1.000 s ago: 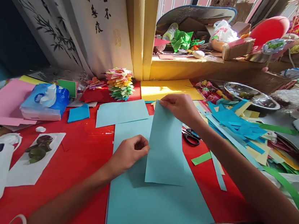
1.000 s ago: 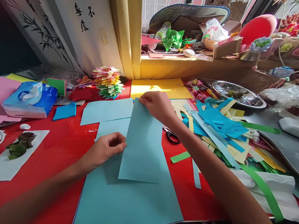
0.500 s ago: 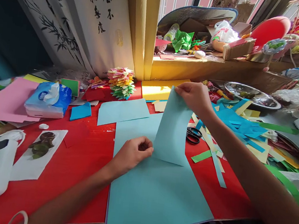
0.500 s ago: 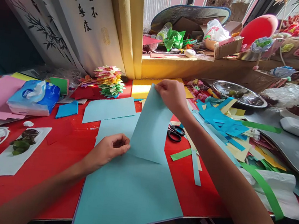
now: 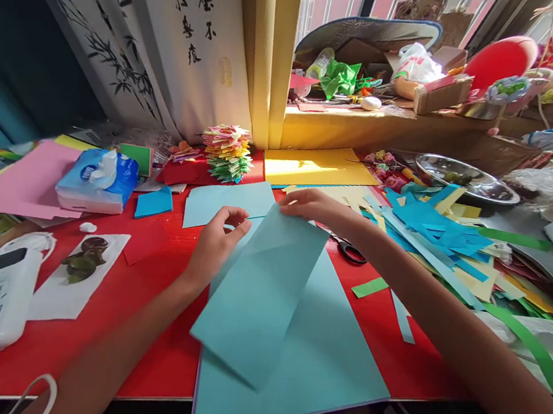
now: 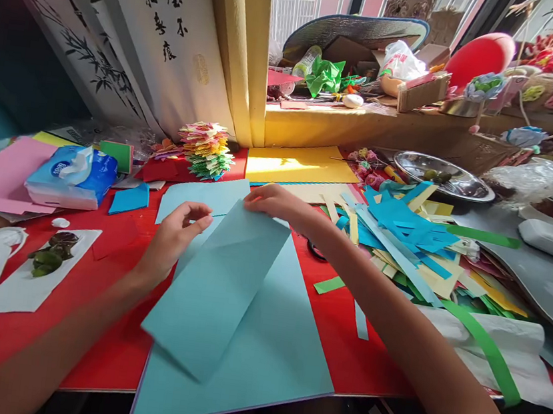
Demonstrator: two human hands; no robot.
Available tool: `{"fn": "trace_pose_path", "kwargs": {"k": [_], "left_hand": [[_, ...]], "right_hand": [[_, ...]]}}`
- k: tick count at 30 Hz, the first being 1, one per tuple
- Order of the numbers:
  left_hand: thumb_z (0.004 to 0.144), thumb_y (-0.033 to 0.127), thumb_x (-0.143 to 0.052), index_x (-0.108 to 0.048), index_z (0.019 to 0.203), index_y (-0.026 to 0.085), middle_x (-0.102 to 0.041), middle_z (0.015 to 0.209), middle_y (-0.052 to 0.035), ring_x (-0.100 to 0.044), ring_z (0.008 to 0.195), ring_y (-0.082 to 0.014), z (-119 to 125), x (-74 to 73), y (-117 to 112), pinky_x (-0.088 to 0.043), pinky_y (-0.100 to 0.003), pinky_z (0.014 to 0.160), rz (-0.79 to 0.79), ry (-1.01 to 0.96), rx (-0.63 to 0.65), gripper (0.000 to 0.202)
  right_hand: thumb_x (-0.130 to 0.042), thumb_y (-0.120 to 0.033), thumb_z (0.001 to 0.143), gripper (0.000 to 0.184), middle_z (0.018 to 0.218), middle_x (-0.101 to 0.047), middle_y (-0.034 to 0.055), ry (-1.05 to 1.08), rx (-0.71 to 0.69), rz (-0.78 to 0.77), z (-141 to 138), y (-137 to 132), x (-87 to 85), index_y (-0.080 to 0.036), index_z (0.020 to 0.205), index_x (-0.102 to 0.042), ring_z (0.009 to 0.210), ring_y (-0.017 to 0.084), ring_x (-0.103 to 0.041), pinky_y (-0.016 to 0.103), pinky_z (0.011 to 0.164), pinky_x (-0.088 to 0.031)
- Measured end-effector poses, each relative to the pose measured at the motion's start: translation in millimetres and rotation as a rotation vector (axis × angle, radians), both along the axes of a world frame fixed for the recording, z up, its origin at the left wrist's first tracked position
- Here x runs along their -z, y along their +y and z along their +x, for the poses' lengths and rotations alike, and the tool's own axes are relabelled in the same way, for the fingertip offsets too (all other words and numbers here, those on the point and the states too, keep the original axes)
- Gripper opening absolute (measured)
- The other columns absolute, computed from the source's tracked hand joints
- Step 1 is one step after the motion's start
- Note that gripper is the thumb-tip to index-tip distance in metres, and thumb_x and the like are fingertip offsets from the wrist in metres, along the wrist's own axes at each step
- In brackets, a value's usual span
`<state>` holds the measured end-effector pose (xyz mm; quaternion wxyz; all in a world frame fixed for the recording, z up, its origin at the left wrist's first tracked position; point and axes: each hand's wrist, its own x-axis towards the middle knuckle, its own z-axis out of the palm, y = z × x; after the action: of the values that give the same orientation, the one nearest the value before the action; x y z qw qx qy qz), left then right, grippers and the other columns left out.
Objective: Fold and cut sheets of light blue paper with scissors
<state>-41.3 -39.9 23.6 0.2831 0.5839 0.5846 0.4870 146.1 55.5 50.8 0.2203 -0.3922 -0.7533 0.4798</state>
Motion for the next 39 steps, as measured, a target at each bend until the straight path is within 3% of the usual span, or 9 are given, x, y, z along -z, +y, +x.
{"fn": "trace_pose_path", "kwargs": {"k": [4, 11, 20, 23, 32, 36, 39], "left_hand": [[0.073, 0.04, -0.056, -0.058, 0.086, 0.018, -0.057, 0.083, -0.0013, -0.05, 0.075, -0.0135, -6, 9.8, 10, -0.038, -0.024, 0.066, -0.178, -0.096, 0.178, 0.026], [0.07, 0.039, -0.058, -0.058, 0.078, 0.017, -0.054, 0.074, 0.0, -0.047, 0.068, -0.0114, -2, 13.8, 7, -0.037, -0.021, 0.061, -0.188, -0.216, 0.131, 0.024], [0.068, 0.037, -0.059, -0.06, 0.078, 0.017, -0.055, 0.067, 0.0018, -0.049, 0.059, -0.01, -1, 17.1, 5, -0.037, -0.021, 0.054, -0.274, -0.312, 0.175, 0.022], [0.068, 0.037, -0.059, -0.06, 0.079, 0.017, -0.056, 0.066, 0.0013, -0.051, 0.059, -0.0105, -1, 15.4, 4, -0.037, -0.022, 0.053, -0.295, -0.366, 0.173, 0.023], [0.067, 0.032, -0.058, -0.059, 0.071, 0.016, -0.052, 0.063, 0.0019, -0.047, 0.056, -0.0091, -1, 14.3, 5, -0.035, -0.022, 0.051, -0.315, -0.345, 0.188, 0.017], [0.067, 0.031, -0.058, -0.059, 0.073, 0.016, -0.051, 0.063, 0.0029, -0.044, 0.055, -0.0085, 2, 18.9, 4, -0.034, -0.022, 0.051, -0.337, -0.32, 0.196, 0.016], [0.067, 0.03, -0.058, -0.059, 0.072, 0.016, -0.049, 0.062, 0.0035, -0.042, 0.054, -0.0078, 4, 21.1, 3, -0.033, -0.021, 0.05, -0.326, -0.311, 0.208, 0.015]], "right_hand": [[-0.056, -0.033, 0.072, 0.022, 0.073, -0.061, 0.0011, -0.054, -0.125, -0.047, -22, -20, 11.5, -0.017, 0.085, -0.064, 0.063, 0.011, -0.053, 0.022, 0.055, -0.038], [-0.052, -0.031, 0.075, 0.019, 0.076, -0.062, 0.0009, -0.051, -0.129, -0.023, -26, -26, 18.7, -0.018, 0.086, -0.06, 0.065, 0.011, -0.053, 0.021, 0.055, -0.037], [-0.046, -0.024, 0.08, 0.017, 0.076, -0.063, 0.0019, -0.072, -0.094, 0.361, -32, -31, 27.4, -0.016, 0.08, -0.06, 0.068, 0.011, -0.053, 0.021, 0.059, -0.035], [-0.046, -0.021, 0.08, 0.016, 0.078, -0.065, 0.0031, -0.064, -0.067, 0.414, -33, -36, 25.3, -0.015, 0.081, -0.061, 0.069, 0.011, -0.056, 0.02, 0.06, -0.037], [-0.046, -0.022, 0.08, 0.015, 0.075, -0.066, 0.0038, -0.035, 0.024, 0.42, -28, -24, 21.7, -0.015, 0.078, -0.06, 0.069, 0.013, -0.06, 0.022, 0.061, -0.04], [-0.043, -0.022, 0.081, 0.016, 0.071, -0.065, 0.0052, 0.021, 0.112, 0.308, -10, -1, 18.8, -0.014, 0.075, -0.056, 0.059, 0.01, -0.059, 0.023, 0.059, -0.043], [-0.045, -0.027, 0.081, 0.018, 0.076, -0.065, 0.0074, 0.006, 0.037, 0.162, -2, 8, 16.8, -0.013, 0.076, -0.055, 0.062, 0.011, -0.059, 0.023, 0.059, -0.044]]}}
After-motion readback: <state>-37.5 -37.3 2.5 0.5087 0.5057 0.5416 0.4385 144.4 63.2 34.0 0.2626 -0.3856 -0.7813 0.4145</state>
